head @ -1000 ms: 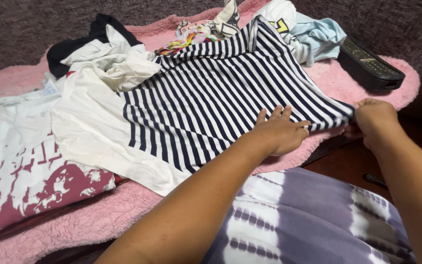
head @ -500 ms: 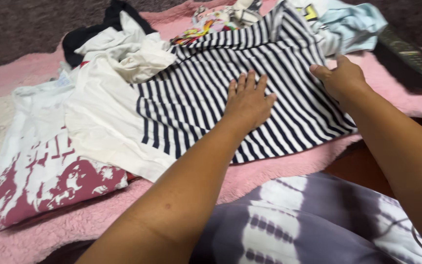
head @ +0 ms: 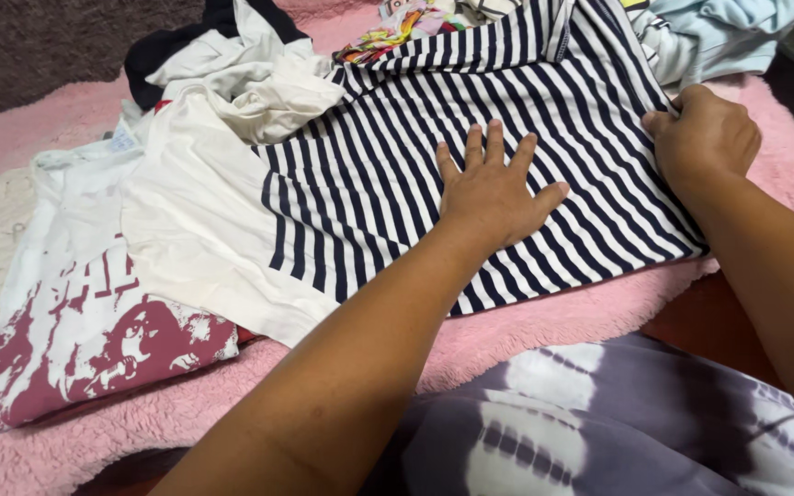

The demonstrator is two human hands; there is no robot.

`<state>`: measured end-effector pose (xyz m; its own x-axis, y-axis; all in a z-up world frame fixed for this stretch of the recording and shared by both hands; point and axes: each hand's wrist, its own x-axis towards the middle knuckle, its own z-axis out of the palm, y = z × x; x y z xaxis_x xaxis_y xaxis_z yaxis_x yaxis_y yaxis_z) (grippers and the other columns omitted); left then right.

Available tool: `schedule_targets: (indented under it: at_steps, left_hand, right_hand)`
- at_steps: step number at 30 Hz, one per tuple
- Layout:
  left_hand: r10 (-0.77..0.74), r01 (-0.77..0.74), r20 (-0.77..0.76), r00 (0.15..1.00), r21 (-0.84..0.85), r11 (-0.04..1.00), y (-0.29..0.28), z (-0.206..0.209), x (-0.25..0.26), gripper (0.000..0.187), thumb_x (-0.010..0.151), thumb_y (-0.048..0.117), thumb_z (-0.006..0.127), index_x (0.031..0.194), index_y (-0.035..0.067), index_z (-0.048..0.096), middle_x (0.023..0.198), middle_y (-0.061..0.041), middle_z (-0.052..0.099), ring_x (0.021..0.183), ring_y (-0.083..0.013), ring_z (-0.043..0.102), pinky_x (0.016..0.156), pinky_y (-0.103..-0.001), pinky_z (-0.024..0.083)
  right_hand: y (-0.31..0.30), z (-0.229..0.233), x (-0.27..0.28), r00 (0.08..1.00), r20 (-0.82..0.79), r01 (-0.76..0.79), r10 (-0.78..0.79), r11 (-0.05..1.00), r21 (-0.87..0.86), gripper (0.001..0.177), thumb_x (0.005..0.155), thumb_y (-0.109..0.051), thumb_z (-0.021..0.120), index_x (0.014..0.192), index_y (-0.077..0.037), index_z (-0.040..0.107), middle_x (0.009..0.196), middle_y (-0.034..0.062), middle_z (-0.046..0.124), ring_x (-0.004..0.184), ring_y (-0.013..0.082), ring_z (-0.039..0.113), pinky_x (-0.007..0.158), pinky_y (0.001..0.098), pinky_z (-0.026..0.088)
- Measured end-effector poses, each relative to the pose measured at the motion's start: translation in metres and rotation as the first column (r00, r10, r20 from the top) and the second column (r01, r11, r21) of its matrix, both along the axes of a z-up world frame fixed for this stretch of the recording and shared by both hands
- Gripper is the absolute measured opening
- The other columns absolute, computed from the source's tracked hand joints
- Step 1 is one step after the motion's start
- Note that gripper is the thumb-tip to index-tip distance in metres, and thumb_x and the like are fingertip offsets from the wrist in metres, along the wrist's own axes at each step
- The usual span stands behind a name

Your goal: The person folds a striped shirt and a white t-shirt on a pink blanket, smoothing and aligning each garment before stacking them. The person handles the shirts one at a time, folding sleeves and edges to create neat piles.

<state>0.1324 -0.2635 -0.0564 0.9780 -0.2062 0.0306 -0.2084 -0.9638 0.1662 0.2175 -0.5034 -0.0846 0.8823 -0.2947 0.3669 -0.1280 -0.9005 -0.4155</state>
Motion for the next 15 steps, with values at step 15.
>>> schedule_targets:
  at_steps: [15]
  left_hand:
    - [0.121,-0.118,0.035,0.992,-0.084,0.989,0.082,-0.018,0.035,0.065,0.098,0.055,0.038,0.157,0.03,0.033,0.169,-0.003,0.018,0.157,-0.0261,0.012,0.123,-0.059,0.004]
  right_hand:
    - [0.052,-0.004,-0.036,0.828,-0.125,-0.56,0.546,0.814,-0.155,0.055,0.103,-0.042,0.042,0.15,-0.015,0.044,0.161,0.0094,0.032,0.15,0.0272,0.023,0.117,0.048,0.014]
